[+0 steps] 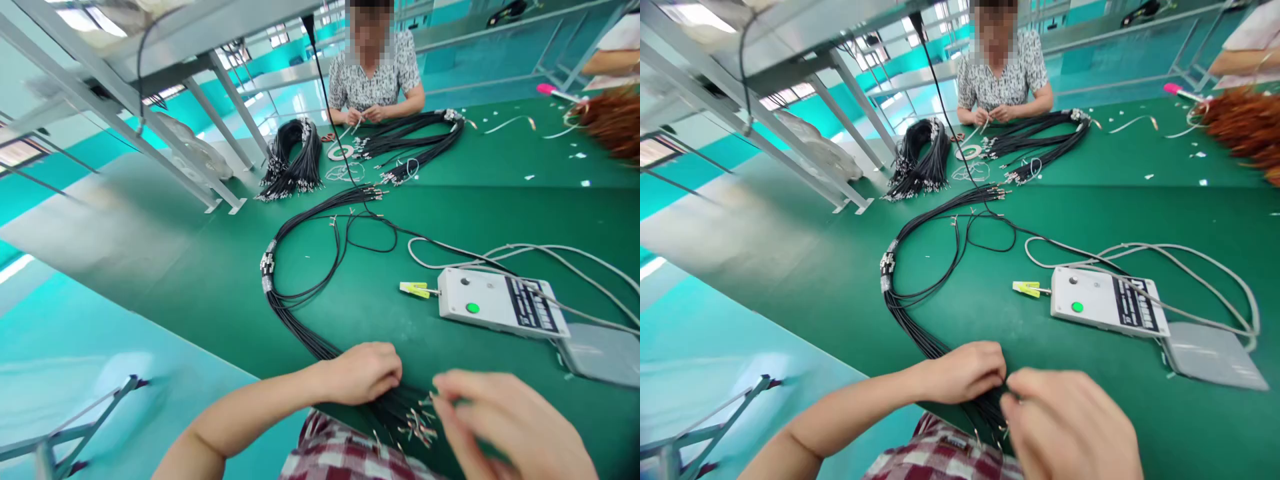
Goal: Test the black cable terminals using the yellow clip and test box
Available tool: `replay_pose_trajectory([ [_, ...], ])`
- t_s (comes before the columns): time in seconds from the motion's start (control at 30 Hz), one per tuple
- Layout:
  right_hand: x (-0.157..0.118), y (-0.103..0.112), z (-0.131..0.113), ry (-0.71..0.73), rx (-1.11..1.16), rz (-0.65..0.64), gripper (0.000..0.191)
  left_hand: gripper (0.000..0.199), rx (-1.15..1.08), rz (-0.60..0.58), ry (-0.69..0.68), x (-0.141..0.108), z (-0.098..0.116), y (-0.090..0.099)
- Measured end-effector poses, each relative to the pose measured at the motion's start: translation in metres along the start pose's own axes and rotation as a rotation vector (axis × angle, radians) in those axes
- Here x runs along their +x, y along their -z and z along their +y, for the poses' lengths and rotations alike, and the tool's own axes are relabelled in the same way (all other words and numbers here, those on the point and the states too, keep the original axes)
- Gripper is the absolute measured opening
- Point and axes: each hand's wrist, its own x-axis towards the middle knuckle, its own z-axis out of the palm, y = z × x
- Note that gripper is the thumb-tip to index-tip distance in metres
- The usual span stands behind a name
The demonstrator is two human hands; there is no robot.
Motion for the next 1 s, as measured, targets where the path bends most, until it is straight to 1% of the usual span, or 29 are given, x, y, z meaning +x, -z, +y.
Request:
replay_pose_trajectory([
  [0.03,0.001,-0.004,0.008,-0.025,-0.008,-0.021,0.005,0.008,-0.100,0.072,0.044,-0.001,0.001,0.003],
  [0.07,-0.001,-0.008,0.018,-0.117,-0.023,-0.001,0.005,0.009,-0.199,0.144,0.098,-0.001,0.001,0.007],
  [0.13,-0.009,-0.018,0.037,-0.306,0.014,0.010,0.009,0.010,-0.359,0.244,0.185,0.000,-0.001,0.011],
  [0.17,-0.014,-0.023,0.045,-0.389,0.060,-0.022,0.012,0.010,-0.413,0.266,0.204,0.000,-0.002,0.011],
  [0.23,-0.026,-0.032,0.055,-0.502,0.180,-0.146,0.015,0.011,-0.469,0.274,0.203,0.002,-0.006,0.010],
  [0.3,-0.035,-0.040,0.058,-0.550,0.270,-0.269,0.019,0.015,-0.445,0.265,0.191,0.000,-0.009,0.008],
  [0.37,-0.040,-0.043,0.057,-0.570,0.306,-0.327,0.021,0.019,-0.353,0.236,0.168,-0.008,-0.010,0.008],
  [0.4,-0.041,-0.044,0.057,-0.580,0.305,-0.321,0.022,0.020,-0.289,0.202,0.152,-0.013,-0.011,0.010],
  [0.47,-0.040,-0.044,0.056,-0.585,0.266,-0.231,0.021,0.018,-0.147,0.112,0.130,-0.024,-0.013,0.013],
  [0.53,-0.036,-0.045,0.058,-0.538,0.196,-0.126,0.020,0.011,-0.037,0.037,0.138,-0.033,-0.016,0.016],
  [0.57,-0.033,-0.046,0.059,-0.498,0.170,-0.105,0.020,0.011,-0.010,0.026,0.148,-0.036,-0.018,0.017],
  [0.6,-0.030,-0.048,0.060,-0.454,0.156,-0.115,0.021,0.012,-0.011,0.030,0.156,-0.038,-0.019,0.018],
  [0.63,-0.028,-0.049,0.062,-0.415,0.153,-0.157,0.023,0.014,-0.036,0.046,0.159,-0.039,-0.020,0.019],
  [0.7,-0.024,-0.051,0.063,-0.363,0.170,-0.296,0.028,0.013,-0.130,0.121,0.167,-0.039,-0.021,0.021],
  [0.8,-0.027,-0.047,0.056,-0.316,0.207,-0.540,0.029,0.008,-0.280,0.310,0.214,-0.036,-0.021,0.026],
  [0.87,-0.031,-0.041,0.046,-0.285,0.245,-0.683,0.028,0.006,-0.327,0.404,0.232,-0.030,-0.019,0.030],
  [0.93,-0.034,-0.034,0.036,-0.261,0.292,-0.798,0.025,0.009,-0.336,0.418,0.213,-0.019,-0.014,0.032],
  [0.97,-0.033,-0.031,0.033,-0.256,0.312,-0.836,0.023,0.011,-0.338,0.404,0.195,-0.011,-0.011,0.032],
  [1.0,-0.032,-0.028,0.033,-0.261,0.320,-0.845,0.021,0.014,-0.342,0.382,0.171,-0.003,-0.007,0.032],
])
